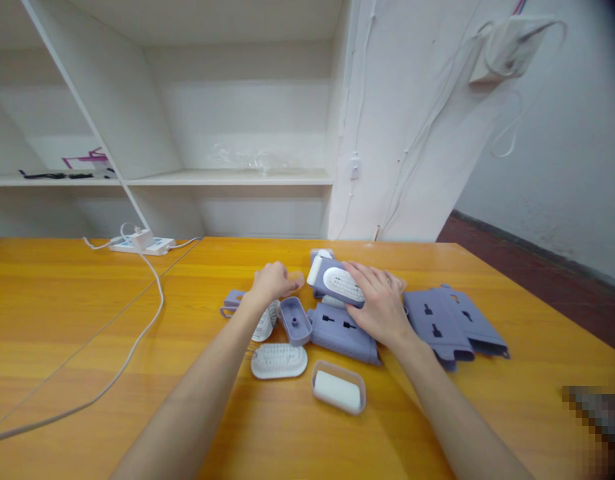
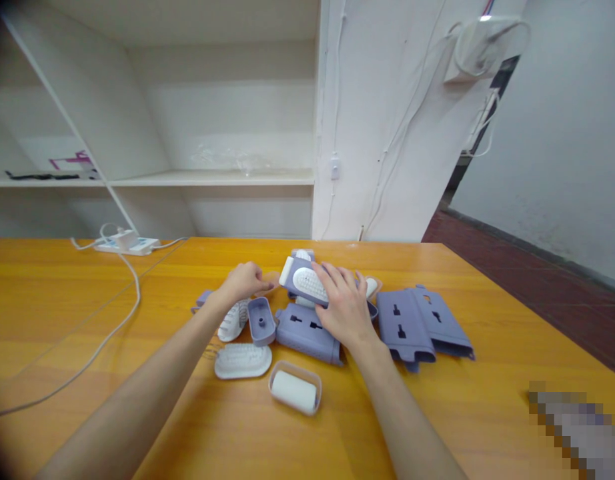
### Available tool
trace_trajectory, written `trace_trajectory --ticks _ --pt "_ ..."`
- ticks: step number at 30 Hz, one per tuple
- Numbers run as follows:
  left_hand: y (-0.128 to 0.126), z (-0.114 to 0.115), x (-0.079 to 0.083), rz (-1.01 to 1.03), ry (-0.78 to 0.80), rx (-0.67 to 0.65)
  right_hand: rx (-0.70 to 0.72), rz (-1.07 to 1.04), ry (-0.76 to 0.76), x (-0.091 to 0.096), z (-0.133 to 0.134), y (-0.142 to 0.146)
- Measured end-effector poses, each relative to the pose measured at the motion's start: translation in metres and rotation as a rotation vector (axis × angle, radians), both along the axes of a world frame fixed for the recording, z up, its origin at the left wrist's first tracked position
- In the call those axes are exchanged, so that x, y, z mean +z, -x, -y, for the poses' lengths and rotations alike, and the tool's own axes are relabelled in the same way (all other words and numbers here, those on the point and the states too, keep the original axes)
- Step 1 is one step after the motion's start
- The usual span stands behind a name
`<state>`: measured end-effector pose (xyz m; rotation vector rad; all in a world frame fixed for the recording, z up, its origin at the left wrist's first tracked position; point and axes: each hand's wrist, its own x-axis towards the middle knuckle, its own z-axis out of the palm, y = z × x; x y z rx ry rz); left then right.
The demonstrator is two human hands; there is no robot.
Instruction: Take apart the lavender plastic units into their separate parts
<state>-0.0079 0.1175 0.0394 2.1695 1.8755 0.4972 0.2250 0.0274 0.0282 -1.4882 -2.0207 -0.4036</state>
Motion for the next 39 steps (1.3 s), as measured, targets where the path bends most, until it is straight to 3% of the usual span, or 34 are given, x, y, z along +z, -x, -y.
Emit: trace_trajectory --ticks 6,14,19,25,30,34,39 --pt "0.007 0.005 -0.003 0.093 0.002 -0.062 0.087 -0.047 0.016 0.002 0.006 -0.002" --pt "-0.004 0.039 0.023 0.509 -0.112 -0.227 0.121 -0.075 -0.069 0.001 0.018 -0.004" --pt "-0.011 0.061 0.016 0.764 -0.037 -0.357 0.196 -0.059 -0.121 -0.001 0.022 -0.004" --pt "-0.01 0.07 0.013 0.783 -0.127 -0.356 0.295 -0.105 -0.159 0.0 0.029 0.0" --pt "-0.006 0.08 0.021 0.733 -0.142 -0.358 0.364 -0.349 -0.087 0.008 0.035 0.007" --pt "0.0 0.084 0.025 0.732 -0.087 -0.438 0.402 -0.627 0.078 0.015 0.036 0.005" --pt "-0.005 0.082 0.022 0.784 -0.098 -0.341 0.445 -1.001 0.302 0.01 0.031 0.002"
